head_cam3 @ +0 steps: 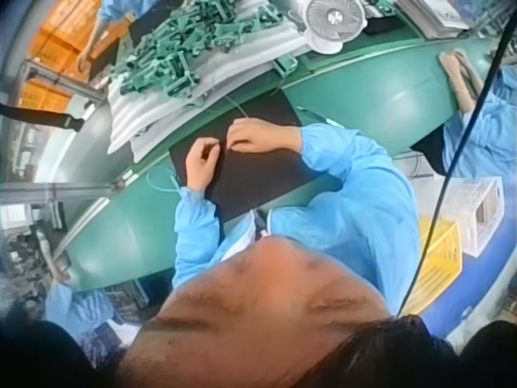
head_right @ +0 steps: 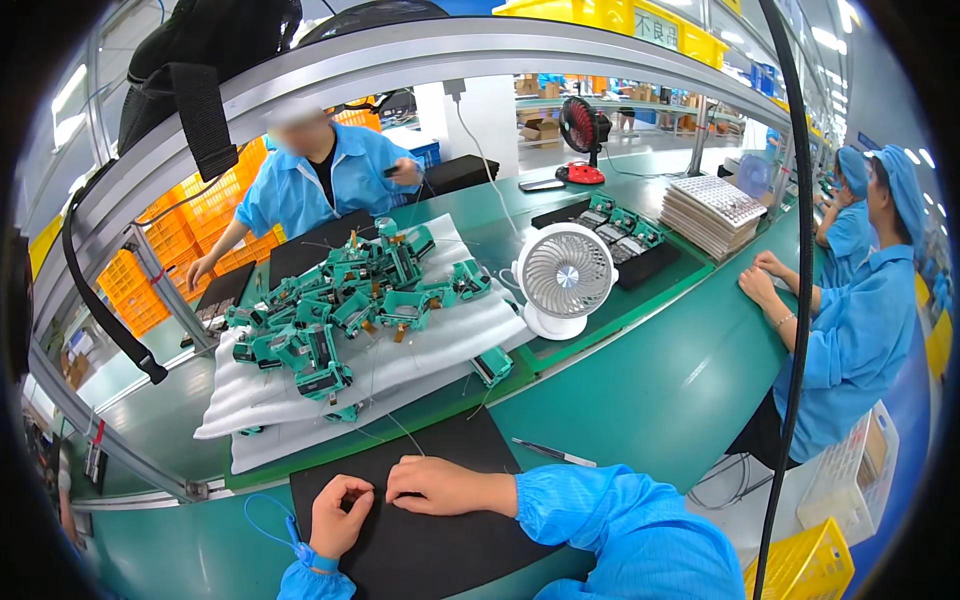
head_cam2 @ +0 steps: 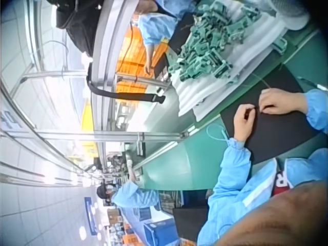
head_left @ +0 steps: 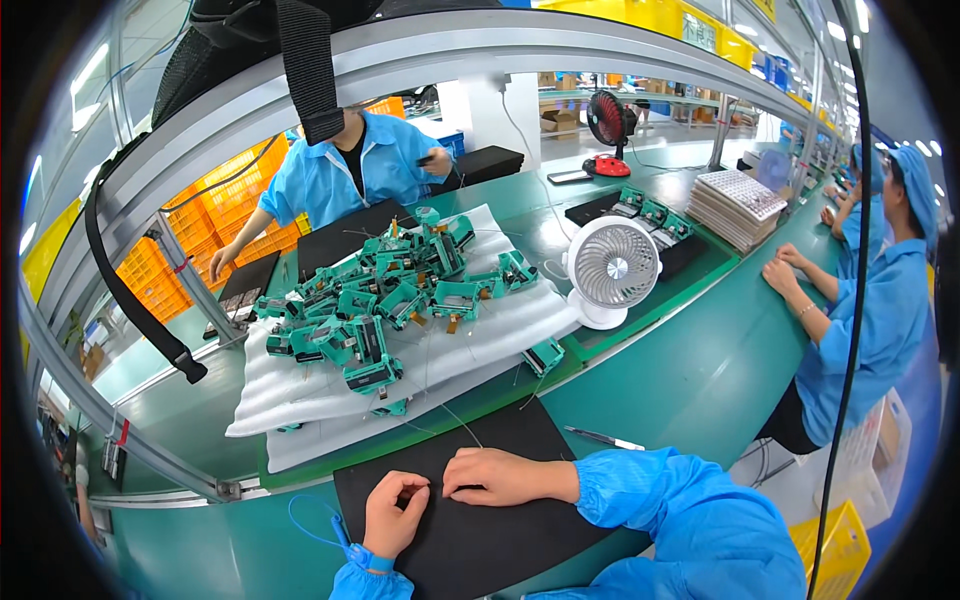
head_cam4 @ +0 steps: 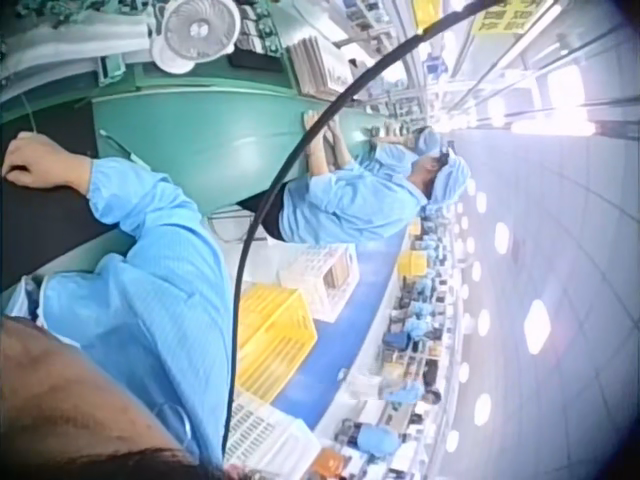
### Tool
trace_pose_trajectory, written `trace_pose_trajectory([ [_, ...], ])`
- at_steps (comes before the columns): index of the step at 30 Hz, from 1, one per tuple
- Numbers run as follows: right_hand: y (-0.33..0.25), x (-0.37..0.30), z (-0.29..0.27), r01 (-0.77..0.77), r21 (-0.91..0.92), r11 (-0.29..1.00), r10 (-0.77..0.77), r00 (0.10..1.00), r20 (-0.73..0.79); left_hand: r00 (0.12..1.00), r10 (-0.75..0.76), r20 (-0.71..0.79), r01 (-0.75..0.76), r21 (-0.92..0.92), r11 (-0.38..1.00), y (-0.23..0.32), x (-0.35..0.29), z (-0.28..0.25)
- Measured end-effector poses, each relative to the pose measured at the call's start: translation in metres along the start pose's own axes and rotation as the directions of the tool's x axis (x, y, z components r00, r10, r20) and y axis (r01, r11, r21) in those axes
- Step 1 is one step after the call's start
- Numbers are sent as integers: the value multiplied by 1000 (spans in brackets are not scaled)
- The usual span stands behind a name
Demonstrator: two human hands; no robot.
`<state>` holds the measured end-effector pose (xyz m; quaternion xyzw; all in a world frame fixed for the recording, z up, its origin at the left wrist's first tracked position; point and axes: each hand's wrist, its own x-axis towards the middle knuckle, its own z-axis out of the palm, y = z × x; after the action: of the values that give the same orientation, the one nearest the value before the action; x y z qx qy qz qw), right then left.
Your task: Assembling and inspecting electronic PCB components at a factory workstation.
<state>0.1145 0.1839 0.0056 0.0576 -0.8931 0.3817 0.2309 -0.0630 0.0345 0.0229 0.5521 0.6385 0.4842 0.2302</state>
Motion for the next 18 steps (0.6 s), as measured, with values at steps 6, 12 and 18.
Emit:
trace_pose_trajectory([
  [6,-1,1,-2,-8,4,1000,8,1000,-1,1000,-2,14,2,10,1000,-1,0,-1],
  [12,-3,1,-2,-6,3,1000,6,1000,4,1000,1,2,-1,14,1000,1,1,-1],
  [18,-1,1,-1,9,7,1000,-9,1000,-4,1000,-2,8,2,15,1000,1,0,-1],
])
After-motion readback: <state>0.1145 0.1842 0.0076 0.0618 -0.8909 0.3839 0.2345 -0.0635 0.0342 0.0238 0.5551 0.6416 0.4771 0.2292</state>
